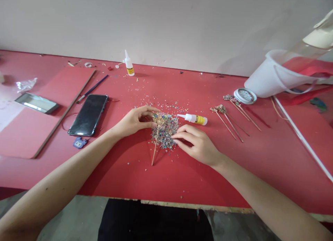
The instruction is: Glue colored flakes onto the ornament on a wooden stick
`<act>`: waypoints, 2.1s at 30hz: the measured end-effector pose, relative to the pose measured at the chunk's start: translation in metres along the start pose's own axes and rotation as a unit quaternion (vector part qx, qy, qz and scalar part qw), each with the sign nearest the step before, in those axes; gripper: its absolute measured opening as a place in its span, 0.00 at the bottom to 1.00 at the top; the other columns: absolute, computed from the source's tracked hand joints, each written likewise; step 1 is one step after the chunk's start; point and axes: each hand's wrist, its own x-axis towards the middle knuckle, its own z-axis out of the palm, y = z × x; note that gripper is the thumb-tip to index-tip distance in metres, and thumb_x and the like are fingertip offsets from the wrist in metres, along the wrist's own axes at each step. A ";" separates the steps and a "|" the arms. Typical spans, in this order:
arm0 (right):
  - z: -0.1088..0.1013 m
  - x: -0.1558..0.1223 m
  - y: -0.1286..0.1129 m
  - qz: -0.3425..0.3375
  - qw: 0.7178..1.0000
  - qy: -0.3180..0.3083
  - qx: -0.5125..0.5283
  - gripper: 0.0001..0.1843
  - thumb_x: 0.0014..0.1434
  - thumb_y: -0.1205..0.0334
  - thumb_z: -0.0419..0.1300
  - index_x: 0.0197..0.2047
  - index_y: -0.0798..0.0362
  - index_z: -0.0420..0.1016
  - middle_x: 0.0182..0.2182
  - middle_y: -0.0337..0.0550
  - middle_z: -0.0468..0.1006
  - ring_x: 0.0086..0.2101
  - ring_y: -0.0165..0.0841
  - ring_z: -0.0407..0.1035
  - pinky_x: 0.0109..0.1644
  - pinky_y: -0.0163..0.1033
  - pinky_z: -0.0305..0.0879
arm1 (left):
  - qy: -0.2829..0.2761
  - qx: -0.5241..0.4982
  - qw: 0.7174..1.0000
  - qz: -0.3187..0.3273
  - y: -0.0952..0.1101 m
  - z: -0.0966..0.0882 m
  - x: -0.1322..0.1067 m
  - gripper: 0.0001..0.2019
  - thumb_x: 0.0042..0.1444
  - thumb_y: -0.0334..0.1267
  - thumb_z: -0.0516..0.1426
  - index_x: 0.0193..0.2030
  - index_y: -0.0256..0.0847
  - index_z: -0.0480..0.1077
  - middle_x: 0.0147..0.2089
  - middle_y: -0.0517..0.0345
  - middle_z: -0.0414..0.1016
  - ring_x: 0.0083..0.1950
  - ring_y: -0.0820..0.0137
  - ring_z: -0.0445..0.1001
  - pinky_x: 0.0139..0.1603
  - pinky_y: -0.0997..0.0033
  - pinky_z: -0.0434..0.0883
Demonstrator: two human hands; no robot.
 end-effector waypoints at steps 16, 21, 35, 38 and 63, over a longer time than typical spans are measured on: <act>0.011 0.011 -0.006 -0.020 0.996 0.015 -0.087 0.07 0.61 0.66 0.55 0.41 0.52 0.74 0.36 0.43 0.73 0.38 0.31 0.69 0.45 0.39 0.67 | 0.000 -0.020 0.999 0.029 -0.001 0.000 0.000 0.22 0.52 0.38 0.61 0.54 0.37 0.66 0.35 0.58 0.71 0.37 0.73 0.70 0.39 0.74 0.68; 0.011 0.012 -0.006 -0.019 0.996 0.013 -0.085 0.07 0.61 0.66 0.55 0.42 0.52 0.73 0.37 0.43 0.73 0.38 0.30 0.69 0.45 0.39 0.67 | -0.003 -0.018 0.999 0.028 0.001 -0.001 -0.001 0.22 0.52 0.36 0.61 0.54 0.36 0.66 0.38 0.55 0.74 0.39 0.72 0.71 0.41 0.72 0.69; 0.007 0.013 -0.009 0.040 0.999 0.023 0.015 0.06 0.61 0.63 0.56 0.39 0.50 0.74 0.37 0.42 0.73 0.38 0.31 0.69 0.43 0.38 0.67 | -0.008 0.000 1.000 0.023 0.002 -0.001 0.000 0.23 0.52 0.39 0.61 0.54 0.37 0.66 0.37 0.57 0.73 0.38 0.72 0.72 0.40 0.73 0.68; 0.004 0.012 -0.011 0.092 0.991 0.036 0.090 0.05 0.60 0.61 0.57 0.38 0.50 0.74 0.36 0.42 0.74 0.36 0.30 0.69 0.37 0.36 0.68 | -0.015 -0.014 1.000 0.018 0.001 -0.002 0.000 0.23 0.52 0.40 0.61 0.54 0.37 0.65 0.36 0.57 0.73 0.37 0.72 0.72 0.40 0.72 0.68; 0.004 0.011 -0.018 0.096 0.985 0.124 0.072 0.05 0.59 0.64 0.57 0.38 0.50 0.74 0.36 0.42 0.74 0.37 0.31 0.69 0.34 0.36 0.67 | -0.061 -0.175 0.981 -0.059 0.019 0.030 -0.014 0.26 0.54 0.32 0.59 0.60 0.37 0.60 0.34 0.57 0.76 0.35 0.72 0.76 0.43 0.67 0.73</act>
